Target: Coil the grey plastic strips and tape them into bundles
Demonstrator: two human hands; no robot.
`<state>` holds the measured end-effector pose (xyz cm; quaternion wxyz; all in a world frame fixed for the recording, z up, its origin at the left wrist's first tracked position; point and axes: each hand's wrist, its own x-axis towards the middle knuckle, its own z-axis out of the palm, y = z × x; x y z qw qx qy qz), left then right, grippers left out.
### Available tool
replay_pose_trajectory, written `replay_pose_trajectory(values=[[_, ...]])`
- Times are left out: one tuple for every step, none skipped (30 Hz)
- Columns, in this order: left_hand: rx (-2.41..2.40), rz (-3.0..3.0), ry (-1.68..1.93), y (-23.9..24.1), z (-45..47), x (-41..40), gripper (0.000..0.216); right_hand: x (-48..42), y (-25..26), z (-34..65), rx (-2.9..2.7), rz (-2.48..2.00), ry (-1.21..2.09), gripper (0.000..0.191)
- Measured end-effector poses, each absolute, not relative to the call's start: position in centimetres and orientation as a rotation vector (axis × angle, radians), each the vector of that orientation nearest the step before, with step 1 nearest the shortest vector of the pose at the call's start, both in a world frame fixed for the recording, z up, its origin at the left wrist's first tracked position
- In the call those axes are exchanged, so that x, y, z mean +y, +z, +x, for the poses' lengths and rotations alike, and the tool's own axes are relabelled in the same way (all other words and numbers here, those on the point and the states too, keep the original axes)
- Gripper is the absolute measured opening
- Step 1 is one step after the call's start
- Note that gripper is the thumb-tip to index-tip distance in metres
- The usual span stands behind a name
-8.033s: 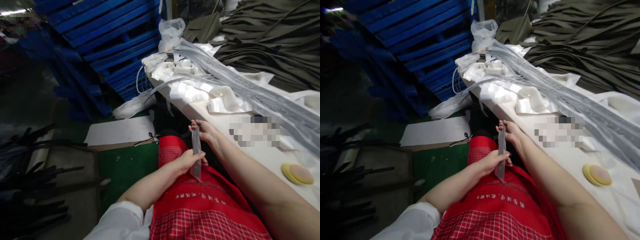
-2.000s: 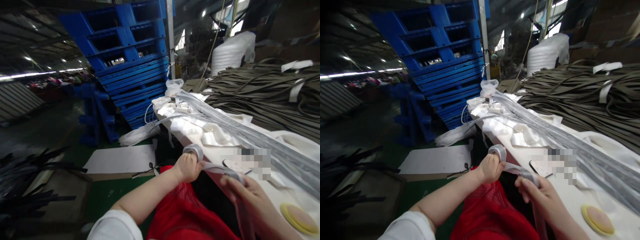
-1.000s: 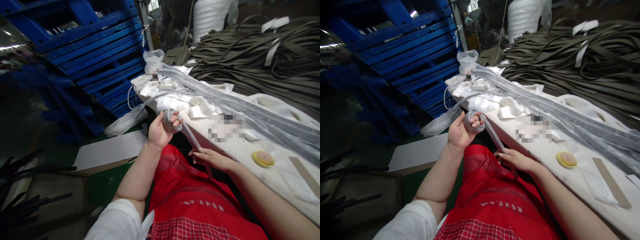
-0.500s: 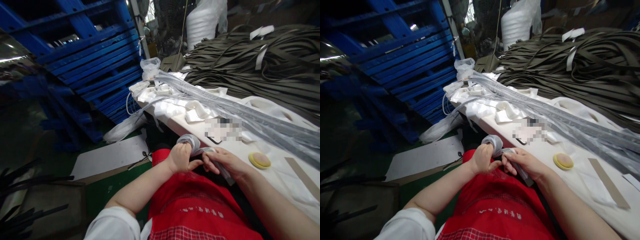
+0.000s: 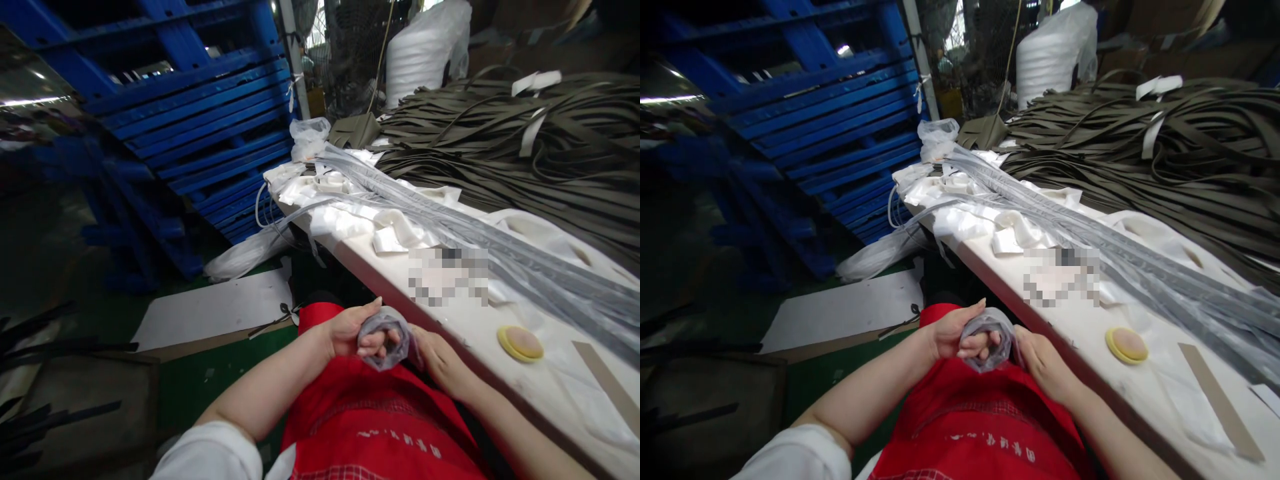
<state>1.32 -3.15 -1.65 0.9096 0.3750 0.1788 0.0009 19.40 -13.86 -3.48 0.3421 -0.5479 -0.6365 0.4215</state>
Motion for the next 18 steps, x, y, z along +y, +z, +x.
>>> replay_pose_trajectory(values=[[0.333, 0.677, 0.064, -1.8, 1.9, -3.5, 0.075, -14.0, -3.9, 18.8, -1.566, -1.372, 1.114, 0.053], [0.307, 0.603, 0.123, -2.1, 2.4, -3.9, 0.073, -14.1, -4.2, 18.4, -1.488, -1.34, 1.126, 0.054], [0.293, 0.554, 0.17, -2.4, 2.9, -4.3, 0.07, -14.2, -4.3, 18.3, -1.428, -1.328, 1.136, 0.054], [0.287, 0.537, 0.198, -2.7, 3.2, -4.8, 0.067, -14.3, -4.3, 18.4, -1.392, -1.329, 1.149, 0.053], [0.294, 0.559, 0.208, -3.0, 3.5, -5.1, 0.065, -14.5, -4.1, 18.8, -1.377, -1.339, 1.17, 0.052], [0.323, 0.624, 0.214, -3.3, 3.6, -5.3, 0.063, -14.7, -3.7, 19.4, -1.386, -1.356, 1.203, 0.051], [0.377, 0.738, 0.235, -3.4, 3.7, -5.5, 0.061, -15.0, -3.3, 20.2, -1.421, -1.375, 1.251, 0.05], [0.445, 0.897, 0.266, -3.5, 3.7, -5.6, 0.06, -15.3, -2.9, 20.9, -1.475, -1.405, 1.297, 0.047], [0.508, 1.088, 0.298, -3.4, 3.8, -5.7, 0.058, -15.6, -2.5, 21.6, -1.537, -1.457, 1.329, 0.044], [0.547, 1.294, 0.319, -3.2, 3.9, -5.9, 0.056, -15.9, -2.3, 22.1, -1.601, -1.523, 1.342, 0.04], [0.554, 1.496, 0.322, -3.0, 4.1, -6.1, 0.053, -16.3, -2.2, 22.4, -1.659, -1.591, 1.334, 0.036], [0.535, 1.674, 0.303, -2.8, 4.4, -6.5, 0.05, -16.6, -2.3, 22.5, -1.707, -1.65, 1.307, 0.031], [0.504, 1.815, 0.266, -2.6, 4.7, -7.1, 0.047, -16.9, -2.5, 22.4, -1.732, -1.7, 1.267, 0.028], [0.478, 1.915, 0.226, -2.5, 5.0, -7.7, 0.044, -17.3, -2.7, 22.1, -1.735, -1.734, 1.236, 0.026], [0.473, 1.978, 0.202, -2.6, 5.2, -8.4, 0.042, -17.7, -2.9, 21.8, -1.718, -1.751, 1.229, 0.024], [0.486, 2.015, 0.192, -2.7, 5.3, -9.0, 0.04, -18.2, -3.0, 21.4, -1.686, -1.756, 1.24, 0.022], [0.508, 2.031, 0.192, -2.9, 5.2, -9.6, 0.038, -18.8, -3.0, 21.2, -1.647, -1.762, 1.249, 0.021], [0.531, 2.029, 0.196, -3.2, 5.1, -9.9, 0.036, -19.5, -2.8, 21.1, -1.604, -1.776, 1.246, 0.021]])
